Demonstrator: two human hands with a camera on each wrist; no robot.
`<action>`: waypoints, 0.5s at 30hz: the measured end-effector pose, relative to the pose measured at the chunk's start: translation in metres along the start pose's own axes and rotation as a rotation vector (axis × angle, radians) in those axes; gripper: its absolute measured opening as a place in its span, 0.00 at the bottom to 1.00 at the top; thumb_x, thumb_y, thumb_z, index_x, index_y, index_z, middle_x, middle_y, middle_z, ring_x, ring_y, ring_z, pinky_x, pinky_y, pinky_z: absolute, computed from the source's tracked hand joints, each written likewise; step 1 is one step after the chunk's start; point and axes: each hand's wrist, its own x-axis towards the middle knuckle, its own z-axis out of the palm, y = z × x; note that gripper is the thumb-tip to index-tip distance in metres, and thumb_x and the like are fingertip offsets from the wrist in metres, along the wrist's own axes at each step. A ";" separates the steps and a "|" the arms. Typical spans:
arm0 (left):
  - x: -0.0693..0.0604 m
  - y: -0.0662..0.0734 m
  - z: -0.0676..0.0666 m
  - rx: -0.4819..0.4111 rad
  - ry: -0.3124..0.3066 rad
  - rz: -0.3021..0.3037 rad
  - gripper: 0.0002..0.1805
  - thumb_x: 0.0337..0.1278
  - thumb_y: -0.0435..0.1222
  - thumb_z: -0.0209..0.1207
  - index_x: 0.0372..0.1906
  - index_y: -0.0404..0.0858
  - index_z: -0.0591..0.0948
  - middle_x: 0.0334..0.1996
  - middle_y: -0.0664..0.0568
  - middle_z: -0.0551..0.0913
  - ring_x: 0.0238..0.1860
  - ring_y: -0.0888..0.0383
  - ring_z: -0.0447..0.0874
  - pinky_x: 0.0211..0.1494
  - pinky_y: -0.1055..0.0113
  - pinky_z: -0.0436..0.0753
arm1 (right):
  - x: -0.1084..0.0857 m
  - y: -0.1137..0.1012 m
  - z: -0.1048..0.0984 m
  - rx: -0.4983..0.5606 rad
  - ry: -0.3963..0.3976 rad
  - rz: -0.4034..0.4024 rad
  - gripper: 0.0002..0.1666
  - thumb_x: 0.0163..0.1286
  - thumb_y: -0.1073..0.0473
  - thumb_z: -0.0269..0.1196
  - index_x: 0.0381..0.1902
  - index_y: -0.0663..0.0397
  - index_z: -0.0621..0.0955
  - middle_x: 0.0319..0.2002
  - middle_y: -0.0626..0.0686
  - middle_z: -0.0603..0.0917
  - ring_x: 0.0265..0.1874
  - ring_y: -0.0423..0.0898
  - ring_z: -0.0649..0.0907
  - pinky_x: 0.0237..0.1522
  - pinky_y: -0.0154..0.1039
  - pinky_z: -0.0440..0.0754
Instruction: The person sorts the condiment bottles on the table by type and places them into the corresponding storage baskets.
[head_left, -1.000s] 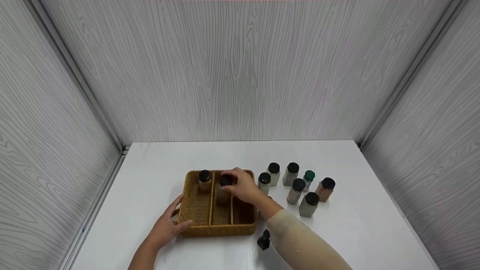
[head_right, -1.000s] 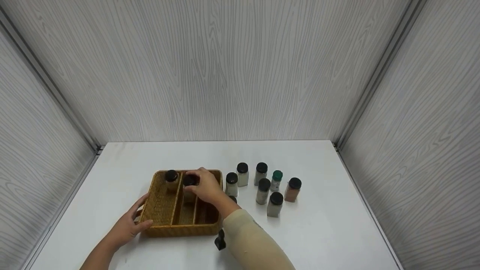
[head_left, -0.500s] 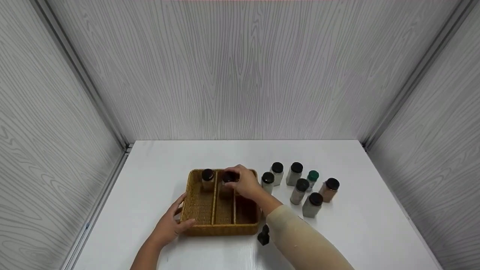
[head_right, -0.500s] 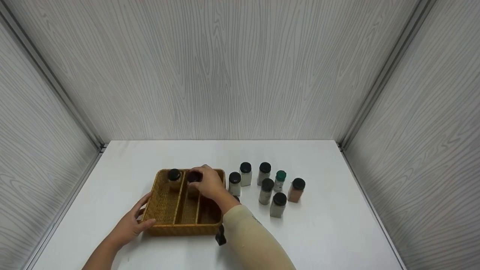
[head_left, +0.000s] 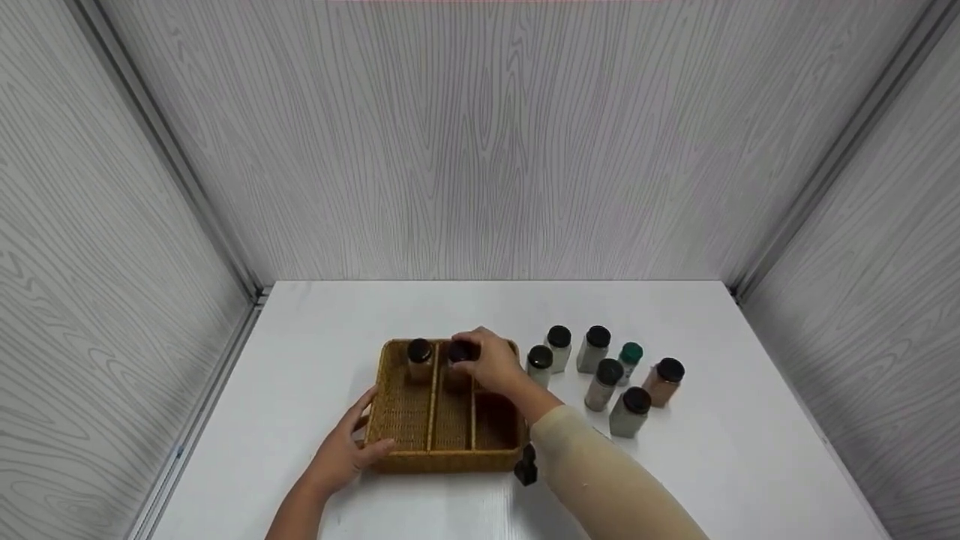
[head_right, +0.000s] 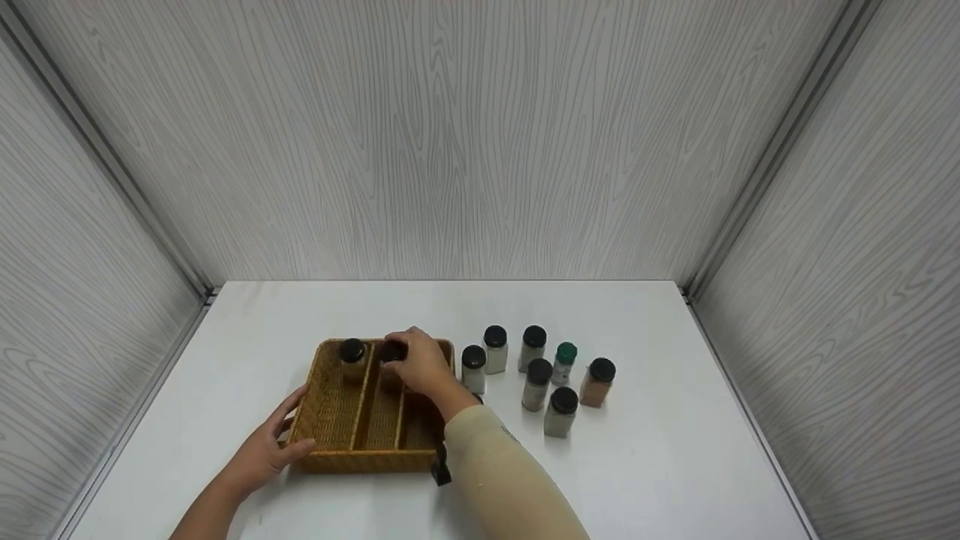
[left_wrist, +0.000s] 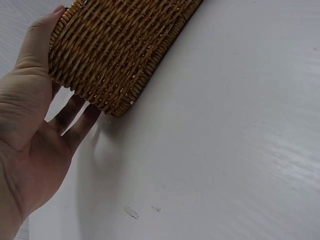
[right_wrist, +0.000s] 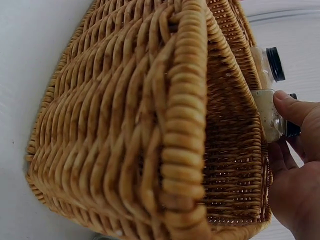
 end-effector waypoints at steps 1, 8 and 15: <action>0.000 0.000 0.000 -0.001 0.000 -0.001 0.59 0.62 0.51 0.77 0.89 0.65 0.51 0.91 0.45 0.47 0.88 0.31 0.53 0.81 0.38 0.74 | 0.000 0.001 0.000 0.003 0.002 0.001 0.29 0.69 0.60 0.77 0.67 0.52 0.85 0.60 0.58 0.86 0.61 0.58 0.86 0.64 0.56 0.87; -0.001 0.002 0.000 0.008 -0.004 0.006 0.60 0.62 0.51 0.77 0.89 0.64 0.50 0.91 0.45 0.47 0.88 0.31 0.53 0.81 0.37 0.75 | 0.003 0.000 -0.002 -0.020 0.016 0.013 0.30 0.68 0.59 0.78 0.67 0.53 0.85 0.61 0.58 0.87 0.63 0.57 0.86 0.68 0.55 0.85; 0.000 0.002 0.002 0.004 0.000 0.005 0.60 0.63 0.48 0.77 0.89 0.63 0.50 0.91 0.47 0.47 0.87 0.30 0.53 0.81 0.37 0.74 | 0.006 -0.001 -0.001 -0.063 -0.001 0.047 0.31 0.71 0.56 0.76 0.70 0.48 0.83 0.63 0.57 0.86 0.65 0.57 0.85 0.69 0.54 0.85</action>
